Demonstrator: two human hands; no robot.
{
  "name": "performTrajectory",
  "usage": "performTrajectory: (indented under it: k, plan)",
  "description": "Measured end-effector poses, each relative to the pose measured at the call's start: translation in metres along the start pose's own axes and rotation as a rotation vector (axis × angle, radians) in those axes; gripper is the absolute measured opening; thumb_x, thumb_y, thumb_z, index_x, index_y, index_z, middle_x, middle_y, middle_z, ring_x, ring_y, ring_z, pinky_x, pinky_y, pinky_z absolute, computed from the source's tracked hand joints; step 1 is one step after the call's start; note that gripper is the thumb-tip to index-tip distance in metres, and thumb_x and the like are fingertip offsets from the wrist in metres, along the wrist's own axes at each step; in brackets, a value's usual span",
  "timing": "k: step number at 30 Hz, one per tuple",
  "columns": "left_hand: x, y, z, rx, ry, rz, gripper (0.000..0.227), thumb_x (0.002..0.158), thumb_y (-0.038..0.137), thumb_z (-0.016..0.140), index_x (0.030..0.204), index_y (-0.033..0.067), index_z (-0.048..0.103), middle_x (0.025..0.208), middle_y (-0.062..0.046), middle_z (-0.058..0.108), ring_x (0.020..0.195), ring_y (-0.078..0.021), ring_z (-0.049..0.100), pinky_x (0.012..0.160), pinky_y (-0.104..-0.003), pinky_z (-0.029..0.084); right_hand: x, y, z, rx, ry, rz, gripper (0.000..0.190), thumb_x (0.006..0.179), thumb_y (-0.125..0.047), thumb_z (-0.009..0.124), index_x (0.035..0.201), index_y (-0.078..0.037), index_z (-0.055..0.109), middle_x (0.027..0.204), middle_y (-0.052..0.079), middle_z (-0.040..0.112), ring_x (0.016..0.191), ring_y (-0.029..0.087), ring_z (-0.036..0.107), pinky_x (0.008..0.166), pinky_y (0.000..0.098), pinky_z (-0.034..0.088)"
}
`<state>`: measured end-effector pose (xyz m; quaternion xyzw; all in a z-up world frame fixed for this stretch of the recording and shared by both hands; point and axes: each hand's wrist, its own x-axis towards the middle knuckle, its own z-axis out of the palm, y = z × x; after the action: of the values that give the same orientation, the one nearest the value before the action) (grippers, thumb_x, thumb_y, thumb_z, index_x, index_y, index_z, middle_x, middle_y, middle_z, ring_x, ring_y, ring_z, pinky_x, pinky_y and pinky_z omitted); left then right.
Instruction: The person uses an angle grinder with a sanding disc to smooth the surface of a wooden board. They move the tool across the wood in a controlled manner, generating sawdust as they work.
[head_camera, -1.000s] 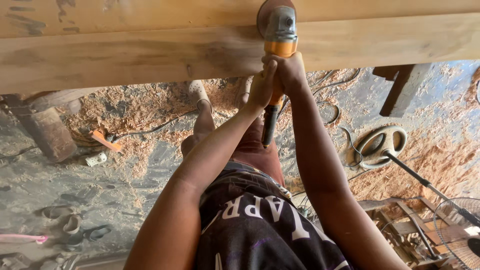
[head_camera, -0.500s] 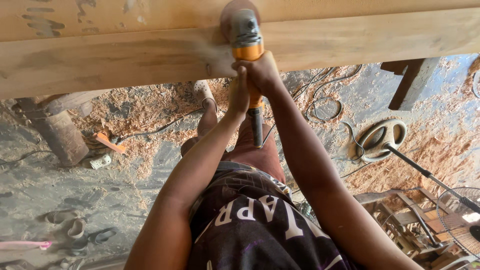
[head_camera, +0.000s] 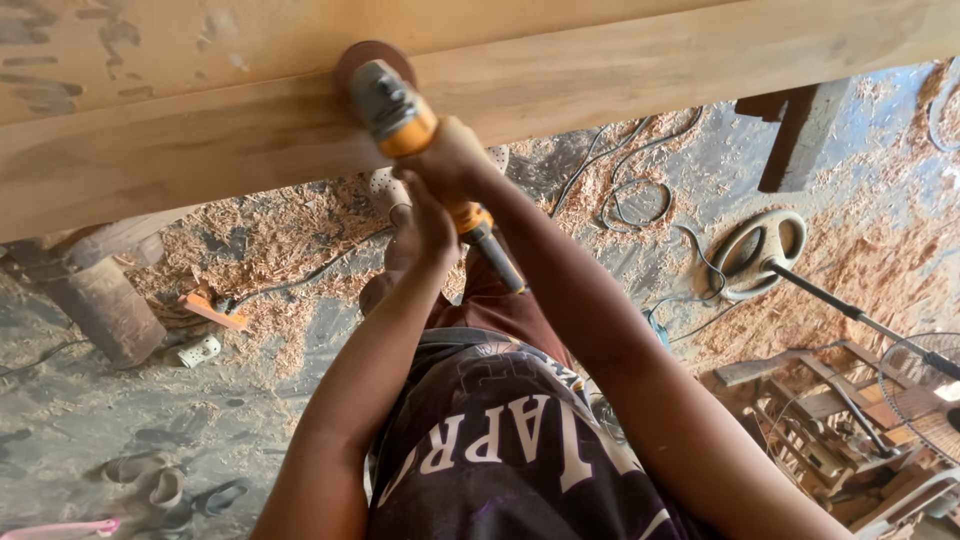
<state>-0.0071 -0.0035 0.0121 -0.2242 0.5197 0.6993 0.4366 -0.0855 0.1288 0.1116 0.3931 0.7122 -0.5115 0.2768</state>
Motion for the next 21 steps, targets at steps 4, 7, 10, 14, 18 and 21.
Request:
performTrajectory:
  k: [4,7,10,14,18,21]
  plan:
    - [0.013,-0.044,0.061,0.285,-0.2,0.083,0.066,0.109,0.058,0.034,0.136,-0.0006,0.049,0.115,-0.018,0.061,0.101,-0.0227,0.066,0.083,-0.038,0.06,-0.013,0.079,-0.056,0.308,0.137,0.053,0.027,0.073,-0.021,0.082,0.091,-0.002,0.078,0.084,0.009,0.077,0.073,0.017,0.073,0.067,0.0326,0.061]
    - [0.033,-0.072,0.113,0.745,-0.368,0.129,0.069,0.112,0.059,0.024,0.109,-0.0012,0.059,0.086,-0.008,0.07,0.077,-0.0224,0.075,0.066,-0.032,0.06,-0.027,0.131,-0.099,0.629,0.257,0.121,0.025,0.078,-0.017,0.079,0.096,0.0,0.074,0.085,0.009,0.074,0.072,0.017,0.071,0.064,0.0315,0.061]
    - [0.04,-0.08,0.138,0.721,-0.363,-0.012,0.066,0.112,0.056,0.043,0.097,-0.0025,0.068,0.078,-0.01,0.071,0.075,-0.0265,0.076,0.066,-0.034,0.058,-0.035,0.151,-0.119,0.921,0.257,-0.014,0.021,0.078,-0.01,0.077,0.096,-0.002,0.068,0.086,0.009,0.07,0.072,0.018,0.07,0.066,0.034,0.064]
    - [0.03,-0.056,0.093,1.03,-0.414,0.572,0.057,0.112,0.053,0.032,0.118,0.0012,0.055,0.094,-0.006,0.067,0.083,-0.0232,0.072,0.068,-0.032,0.057,-0.03,0.118,-0.098,0.648,0.251,0.052,0.021,0.077,-0.014,0.079,0.093,-0.004,0.07,0.085,0.009,0.072,0.071,0.017,0.072,0.068,0.0342,0.064]
    - [0.016,-0.033,0.038,0.106,-0.053,0.073,0.061,0.106,0.052,0.03,0.131,0.0016,0.052,0.105,-0.009,0.064,0.097,-0.0245,0.067,0.081,-0.042,0.061,-0.017,0.057,-0.049,0.087,0.092,0.124,0.024,0.076,-0.023,0.083,0.091,-0.005,0.074,0.084,0.009,0.076,0.071,0.016,0.073,0.069,0.0326,0.062]
    - [0.018,-0.051,0.056,-0.014,-0.105,0.044,0.059,0.108,0.051,0.032,0.136,0.0016,0.05,0.115,-0.009,0.064,0.105,-0.0209,0.066,0.087,-0.037,0.06,-0.018,0.052,-0.045,0.007,0.022,0.067,0.027,0.077,-0.026,0.086,0.089,-0.004,0.076,0.083,0.01,0.078,0.071,0.015,0.074,0.071,0.0315,0.061]
